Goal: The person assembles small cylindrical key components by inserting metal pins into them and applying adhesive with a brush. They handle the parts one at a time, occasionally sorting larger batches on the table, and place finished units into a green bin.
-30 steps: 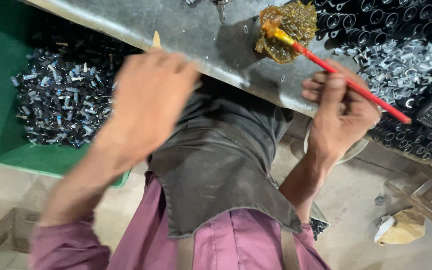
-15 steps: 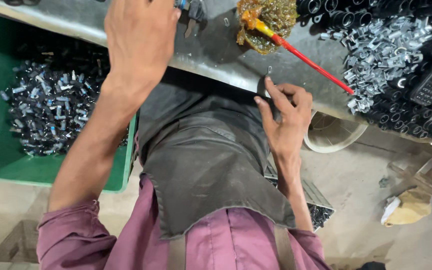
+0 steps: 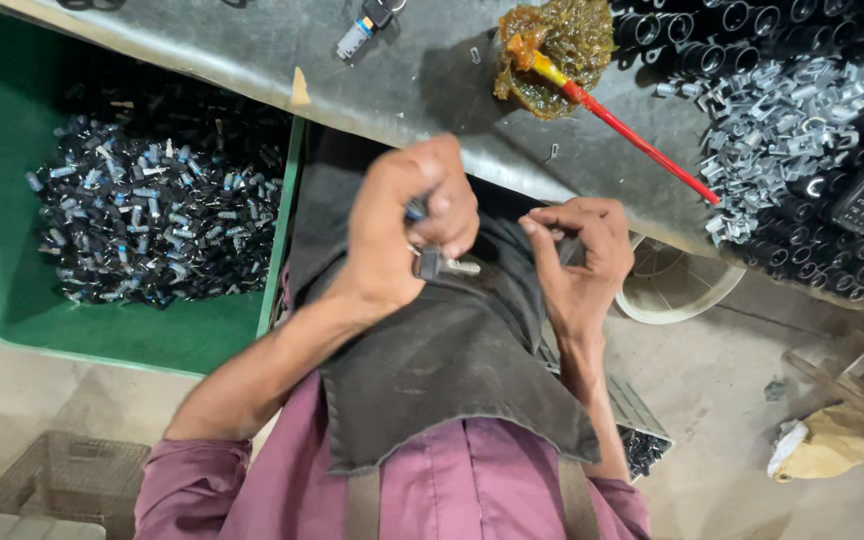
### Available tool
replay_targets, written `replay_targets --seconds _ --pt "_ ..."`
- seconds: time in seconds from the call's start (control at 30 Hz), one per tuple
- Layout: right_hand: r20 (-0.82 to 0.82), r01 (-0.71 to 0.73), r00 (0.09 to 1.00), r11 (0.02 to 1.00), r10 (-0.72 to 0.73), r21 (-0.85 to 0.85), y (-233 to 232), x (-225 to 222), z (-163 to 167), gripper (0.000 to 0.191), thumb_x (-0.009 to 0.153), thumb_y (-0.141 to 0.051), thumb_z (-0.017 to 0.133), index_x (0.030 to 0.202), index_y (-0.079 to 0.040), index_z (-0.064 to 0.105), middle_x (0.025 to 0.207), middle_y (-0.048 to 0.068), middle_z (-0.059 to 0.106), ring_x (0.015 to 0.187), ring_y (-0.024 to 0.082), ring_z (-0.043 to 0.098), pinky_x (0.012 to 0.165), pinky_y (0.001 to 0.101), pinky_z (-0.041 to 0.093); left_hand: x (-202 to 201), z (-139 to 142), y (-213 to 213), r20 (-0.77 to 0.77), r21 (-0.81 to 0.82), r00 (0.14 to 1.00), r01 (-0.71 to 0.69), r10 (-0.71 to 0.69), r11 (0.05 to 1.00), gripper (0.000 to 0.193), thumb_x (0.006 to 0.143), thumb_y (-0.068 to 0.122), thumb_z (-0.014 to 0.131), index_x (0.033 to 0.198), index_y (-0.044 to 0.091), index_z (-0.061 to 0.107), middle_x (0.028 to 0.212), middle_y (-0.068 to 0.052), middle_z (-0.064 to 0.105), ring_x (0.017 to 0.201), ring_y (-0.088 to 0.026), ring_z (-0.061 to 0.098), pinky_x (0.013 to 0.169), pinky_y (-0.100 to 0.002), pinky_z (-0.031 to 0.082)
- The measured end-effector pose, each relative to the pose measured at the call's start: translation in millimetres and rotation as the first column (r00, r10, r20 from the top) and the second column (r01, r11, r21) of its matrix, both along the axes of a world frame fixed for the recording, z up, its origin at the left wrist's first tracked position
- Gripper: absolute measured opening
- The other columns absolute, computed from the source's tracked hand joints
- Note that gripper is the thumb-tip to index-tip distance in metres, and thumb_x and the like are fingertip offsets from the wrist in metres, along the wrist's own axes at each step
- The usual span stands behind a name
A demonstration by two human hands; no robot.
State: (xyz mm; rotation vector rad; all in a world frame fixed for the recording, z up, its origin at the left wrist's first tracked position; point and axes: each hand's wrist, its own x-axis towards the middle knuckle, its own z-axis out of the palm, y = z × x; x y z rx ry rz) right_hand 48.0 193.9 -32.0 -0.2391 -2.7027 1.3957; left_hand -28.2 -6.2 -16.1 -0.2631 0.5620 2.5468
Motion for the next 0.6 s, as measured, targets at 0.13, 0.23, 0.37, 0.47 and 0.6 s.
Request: replay_targets --seconds 0.13,0.23,0.37,0.47,0.6 --pt "0.019 0.018 1.0 0.984 -0.015 -0.179 -6.9 0.2 -0.2 0.016 0.099 0.01 0.073 0.109 0.0 0.066 0.107 0.008 0.059 0.09 0.012 0.057 0.08 0.0237 0.049 5.4 1.3 7.6 0.129 -0.269 0.973 0.222 -0.193 0.937 0.02 0.108 0.023 0.054 0.109 0.005 0.063 0.08 0.004 0.05 0.067 -0.004 0.044 0.076 -0.028 0.051" --pt "0.032 0.068 0.998 0.941 -0.061 -0.331 -12.8 -3.1 2.6 0.018 0.098 0.013 0.072 0.109 0.002 0.063 0.114 0.008 0.057 0.098 0.013 0.06 0.086 0.0255 0.05 12.5 -1.0 -1.7 0.086 -0.328 0.943 0.333 -0.323 0.884 0.032 0.109 0.024 0.052 0.134 0.01 0.066 0.084 0.005 0.05 0.078 -0.003 0.049 0.084 -0.025 0.051" --pt "0.105 0.08 0.994 0.768 -0.016 -0.636 -24.7 -14.4 12.2 0.017 0.094 0.014 0.071 0.104 0.003 0.062 0.109 0.008 0.06 0.095 0.014 0.064 0.084 0.0273 0.057 24.4 -8.7 -5.1 0.188 -0.195 0.953 0.273 -0.237 0.942 0.03 0.107 0.016 0.054 0.135 0.008 0.059 0.095 0.001 0.058 0.086 -0.007 0.055 0.087 -0.028 0.054" --pt "0.166 0.108 0.986 0.73 0.007 -0.675 -37.0 -21.9 23.1 0.016 0.095 0.015 0.071 0.102 0.004 0.063 0.106 0.01 0.061 0.091 0.015 0.067 0.081 0.0283 0.059 30.6 -11.7 -3.7 0.195 -0.172 0.963 0.221 -0.187 0.96 0.03 0.108 0.016 0.057 0.136 0.006 0.056 0.098 0.0 0.059 0.086 -0.008 0.055 0.084 -0.027 0.053" --pt "0.221 0.165 0.975 0.709 -0.013 -0.686 -48.8 -28.2 34.0 0.015 0.095 0.014 0.071 0.099 0.004 0.061 0.103 0.009 0.061 0.082 0.014 0.069 0.072 0.0273 0.061 33.8 -12.5 -6.7 0.145 -0.176 0.973 0.205 -0.18 0.963 0.031 0.111 0.017 0.059 0.139 0.003 0.058 0.103 0.0 0.06 0.088 -0.007 0.054 0.08 -0.023 0.048"
